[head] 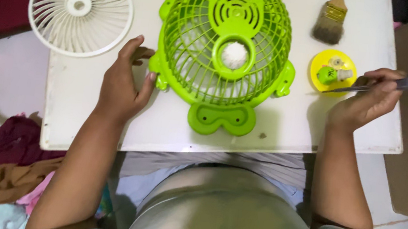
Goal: The person uses a screwdriver to remove screws from a green frog-shaped electric fan, detaching the front grille and exposing the fan blades. The person continues to unscrew and remove components from the fan's interior.
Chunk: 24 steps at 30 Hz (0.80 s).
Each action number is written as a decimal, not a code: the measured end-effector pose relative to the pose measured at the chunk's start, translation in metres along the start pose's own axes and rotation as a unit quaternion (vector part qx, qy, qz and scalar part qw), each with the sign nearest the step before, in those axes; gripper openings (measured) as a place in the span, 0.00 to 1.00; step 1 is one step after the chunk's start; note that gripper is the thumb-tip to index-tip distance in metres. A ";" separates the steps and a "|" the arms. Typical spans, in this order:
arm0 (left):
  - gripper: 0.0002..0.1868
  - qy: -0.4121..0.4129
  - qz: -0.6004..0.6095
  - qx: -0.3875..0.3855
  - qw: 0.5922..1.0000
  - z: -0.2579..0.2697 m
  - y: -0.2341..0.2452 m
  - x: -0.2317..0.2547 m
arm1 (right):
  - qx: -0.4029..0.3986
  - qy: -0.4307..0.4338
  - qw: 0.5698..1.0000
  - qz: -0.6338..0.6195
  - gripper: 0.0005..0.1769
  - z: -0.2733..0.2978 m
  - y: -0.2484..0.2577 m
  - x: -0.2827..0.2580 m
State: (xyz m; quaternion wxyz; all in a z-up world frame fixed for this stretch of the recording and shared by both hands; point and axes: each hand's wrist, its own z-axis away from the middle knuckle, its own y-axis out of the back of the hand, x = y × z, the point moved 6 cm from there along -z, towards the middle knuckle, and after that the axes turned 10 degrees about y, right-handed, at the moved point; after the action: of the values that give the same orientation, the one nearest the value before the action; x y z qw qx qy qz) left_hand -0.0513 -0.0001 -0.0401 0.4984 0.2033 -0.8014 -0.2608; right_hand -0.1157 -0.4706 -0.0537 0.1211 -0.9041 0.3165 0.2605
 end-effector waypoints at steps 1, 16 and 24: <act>0.38 -0.003 -0.003 -0.005 1.000 -0.001 0.000 0.001 | 0.023 -0.035 0.999 -0.024 0.23 0.003 0.002 0.001; 0.47 0.023 0.002 -0.039 0.999 -0.006 -0.002 0.001 | -0.099 -0.088 0.991 -0.015 0.22 0.019 -0.045 -0.027; 0.47 0.029 0.028 -0.048 0.998 -0.008 -0.002 -0.003 | -0.023 -0.062 0.997 -0.049 0.24 0.025 -0.040 -0.016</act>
State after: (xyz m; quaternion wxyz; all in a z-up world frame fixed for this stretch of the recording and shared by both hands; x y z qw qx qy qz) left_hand -0.0424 -0.0017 -0.0402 0.5376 0.1639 -0.7786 -0.2791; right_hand -0.1106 -0.4223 -0.0633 0.1321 -0.9032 0.2570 0.3173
